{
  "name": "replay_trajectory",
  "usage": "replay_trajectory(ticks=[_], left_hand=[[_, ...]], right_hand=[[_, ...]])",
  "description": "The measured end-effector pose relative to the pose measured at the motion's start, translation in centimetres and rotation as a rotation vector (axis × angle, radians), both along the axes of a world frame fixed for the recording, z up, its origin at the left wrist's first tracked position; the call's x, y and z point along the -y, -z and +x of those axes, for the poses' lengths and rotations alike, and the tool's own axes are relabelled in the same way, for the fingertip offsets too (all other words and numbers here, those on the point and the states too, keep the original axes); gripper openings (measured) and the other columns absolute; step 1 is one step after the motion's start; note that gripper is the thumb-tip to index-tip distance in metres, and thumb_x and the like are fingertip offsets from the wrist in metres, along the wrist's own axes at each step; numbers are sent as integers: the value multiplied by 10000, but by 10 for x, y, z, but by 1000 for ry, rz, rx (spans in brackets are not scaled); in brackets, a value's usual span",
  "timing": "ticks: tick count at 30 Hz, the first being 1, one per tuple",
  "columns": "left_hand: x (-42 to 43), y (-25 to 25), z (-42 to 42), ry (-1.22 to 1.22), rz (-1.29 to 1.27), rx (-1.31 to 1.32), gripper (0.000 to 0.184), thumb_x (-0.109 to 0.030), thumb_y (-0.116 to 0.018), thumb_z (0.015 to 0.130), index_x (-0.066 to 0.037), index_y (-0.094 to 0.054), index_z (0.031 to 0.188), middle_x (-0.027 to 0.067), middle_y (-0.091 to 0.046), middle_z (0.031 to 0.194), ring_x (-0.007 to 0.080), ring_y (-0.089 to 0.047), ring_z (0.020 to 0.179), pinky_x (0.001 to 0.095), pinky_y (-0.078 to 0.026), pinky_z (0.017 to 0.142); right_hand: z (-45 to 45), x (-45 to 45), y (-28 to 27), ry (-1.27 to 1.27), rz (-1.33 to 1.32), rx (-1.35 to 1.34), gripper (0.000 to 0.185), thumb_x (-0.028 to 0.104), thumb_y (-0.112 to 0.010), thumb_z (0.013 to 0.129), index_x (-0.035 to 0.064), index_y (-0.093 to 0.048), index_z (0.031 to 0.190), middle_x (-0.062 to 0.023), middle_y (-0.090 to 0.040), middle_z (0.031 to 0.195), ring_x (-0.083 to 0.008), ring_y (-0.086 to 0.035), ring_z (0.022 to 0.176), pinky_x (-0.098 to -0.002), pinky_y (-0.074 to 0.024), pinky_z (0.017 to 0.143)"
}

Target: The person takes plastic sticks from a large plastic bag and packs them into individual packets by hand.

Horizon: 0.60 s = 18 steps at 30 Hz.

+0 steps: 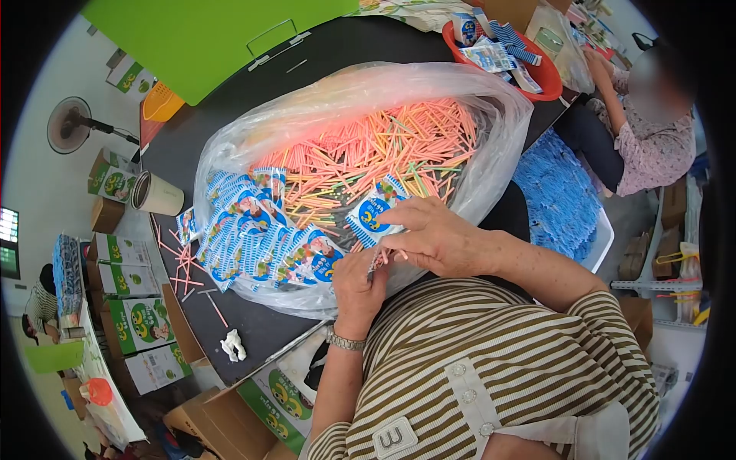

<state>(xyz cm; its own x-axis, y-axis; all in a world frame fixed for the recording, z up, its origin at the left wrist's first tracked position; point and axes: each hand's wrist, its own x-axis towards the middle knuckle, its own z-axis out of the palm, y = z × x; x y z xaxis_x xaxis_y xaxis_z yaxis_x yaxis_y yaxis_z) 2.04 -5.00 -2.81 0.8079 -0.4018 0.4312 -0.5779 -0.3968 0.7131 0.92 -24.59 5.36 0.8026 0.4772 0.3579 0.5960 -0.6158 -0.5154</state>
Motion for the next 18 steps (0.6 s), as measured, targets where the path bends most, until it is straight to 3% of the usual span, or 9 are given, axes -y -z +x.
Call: replay_trajectory(ticks=[3,7,11,14,15,17,18], left_hand=[[1,-3,1,18,-16,18,339,-2,-666,667,-91,-654,994,87,-663,886,273,-612,791,367,-441,705],[3,-7,1,35,-31,39,318,-10,-660,680,-99,-659,986,74,-666,891,267,-611,788,361,-439,699],[2,-8,0,16,-16,37,312,-16,-654,687,-106,-660,986,63,-668,886,260,-610,779,358,-432,687],[3,-12,3,23,7,47,317,-21,-658,680,-106,-661,985,60,-667,885,258,-608,778,358,-426,680],[5,-13,4,24,18,54,321,-25,-662,673,-104,-661,983,60,-666,888,258,-606,781,360,-422,677],[4,-9,-1,30,35,41,325,-28,-666,666,-103,-662,982,60,-665,890,258,-605,783,362,-419,674],[4,-6,-1,32,44,68,327,-31,-671,663,-102,-661,982,61,-664,894,258,-602,788,364,-417,673]], right_hand=[[0,1,1,12,25,-21,190,185,-611,834,109,-613,1008,-112,-546,1157,-327,-507,1048,-443,-387,880],[7,4,5,-44,312,-87,240,156,-566,875,83,-596,1102,-164,-513,1216,-349,-512,1042,-430,-389,911],[26,30,-2,75,214,108,245,125,-584,842,64,-598,1079,-168,-528,1179,-339,-526,1027,-419,-413,876],[34,45,-2,397,-191,206,251,116,-615,789,72,-613,1036,-153,-550,1096,-330,-530,995,-428,-414,864],[32,41,-8,393,-196,210,251,116,-615,789,72,-613,1036,-153,-550,1096,-330,-530,995,-428,-414,864],[13,18,-19,1,38,187,296,126,-642,741,88,-611,1033,-140,-551,1019,-326,-518,985,-445,-402,867],[9,9,-17,3,40,187,296,126,-642,741,88,-611,1033,-140,-551,1019,-326,-518,985,-445,-402,867]])
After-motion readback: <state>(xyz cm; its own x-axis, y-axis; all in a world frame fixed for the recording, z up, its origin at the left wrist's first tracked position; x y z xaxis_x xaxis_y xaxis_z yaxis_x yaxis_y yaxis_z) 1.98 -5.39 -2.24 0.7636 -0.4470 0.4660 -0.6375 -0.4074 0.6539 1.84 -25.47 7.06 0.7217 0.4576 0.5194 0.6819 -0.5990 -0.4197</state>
